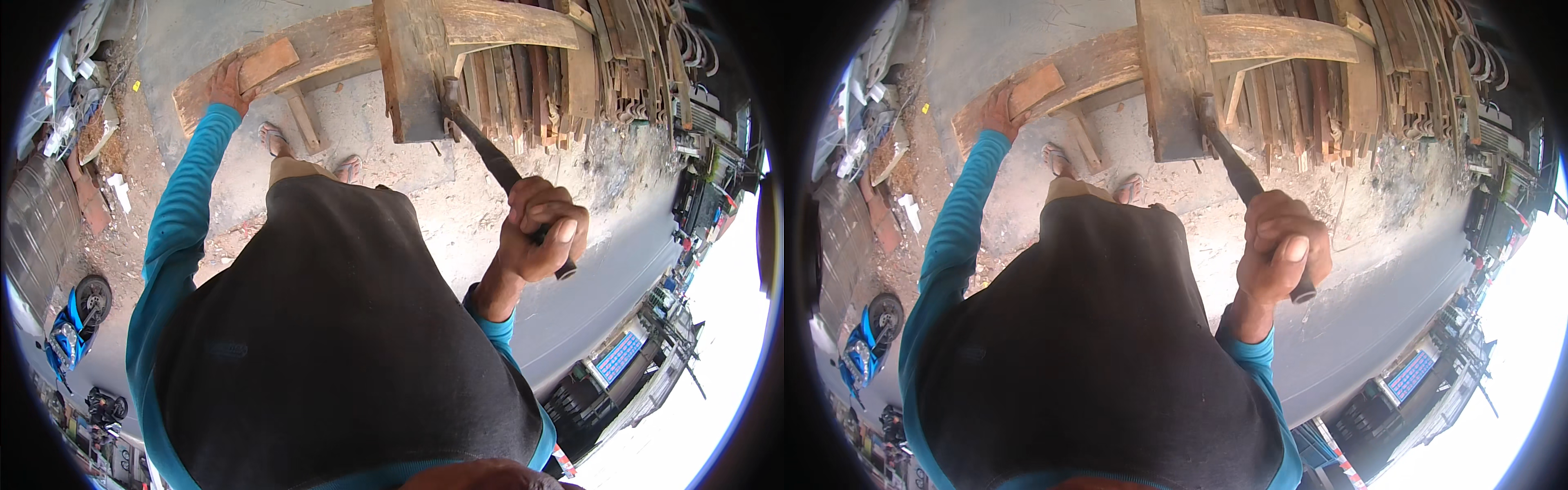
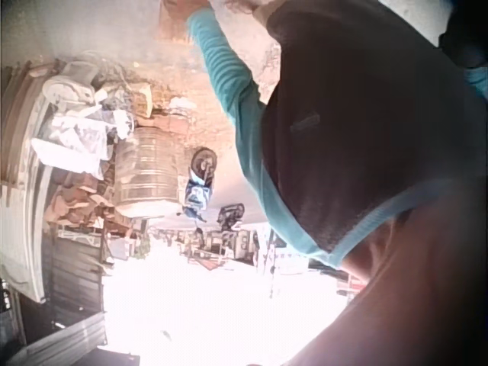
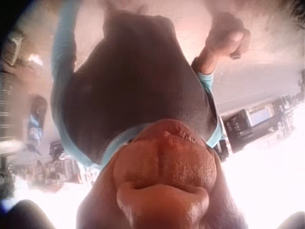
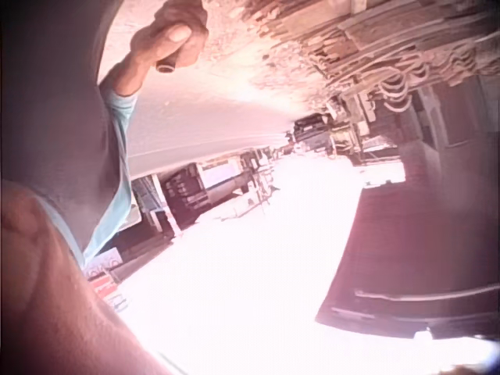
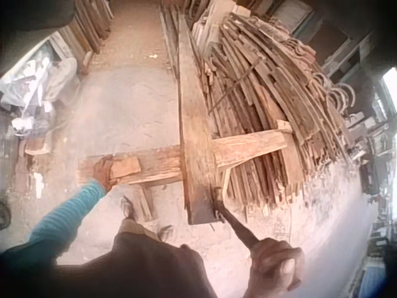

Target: The person uses a hammer to strike a small wooden block against a larger plank, then walks to a pile of lumber to select and move planks. The person continues hammering the block and later lifts and repositions a long plank.

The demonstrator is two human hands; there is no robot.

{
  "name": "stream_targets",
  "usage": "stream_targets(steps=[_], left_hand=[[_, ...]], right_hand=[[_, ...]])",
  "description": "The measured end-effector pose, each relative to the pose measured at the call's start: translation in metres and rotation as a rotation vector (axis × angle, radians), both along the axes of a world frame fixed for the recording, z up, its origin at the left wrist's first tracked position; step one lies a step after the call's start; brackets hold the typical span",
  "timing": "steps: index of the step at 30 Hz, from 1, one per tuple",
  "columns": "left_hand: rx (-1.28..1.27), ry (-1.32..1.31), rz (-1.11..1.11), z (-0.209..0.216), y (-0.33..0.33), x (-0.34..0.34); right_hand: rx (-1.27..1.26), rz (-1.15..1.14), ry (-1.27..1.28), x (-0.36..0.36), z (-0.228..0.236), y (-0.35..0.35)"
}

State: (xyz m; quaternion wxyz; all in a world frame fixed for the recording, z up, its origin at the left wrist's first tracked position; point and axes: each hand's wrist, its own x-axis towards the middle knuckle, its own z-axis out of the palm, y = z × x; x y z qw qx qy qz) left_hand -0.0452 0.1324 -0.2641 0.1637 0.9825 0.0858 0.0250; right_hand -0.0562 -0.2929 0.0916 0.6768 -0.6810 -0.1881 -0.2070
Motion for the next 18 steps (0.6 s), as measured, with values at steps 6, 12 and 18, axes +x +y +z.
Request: stream_targets(steps=[6, 12, 18], left_hand=[[0.018, 0.029, 0.004, 0.025, -0.010, 0.010], [-0.024, 0.043, 0.031, 0.026, -0.005, 0.008], [0.015, 0.133, 0.028, 0.039, -0.022, 0.012]], right_hand=[[-0.120, -0.198, 0.344, 0.104, 0.018, 0.022], [0.031, -0.065, 0.221, 0.075, 0.021, 0.026], [-0.174, -0.324, 0.343, 0.127, 0.024, 0.054]])
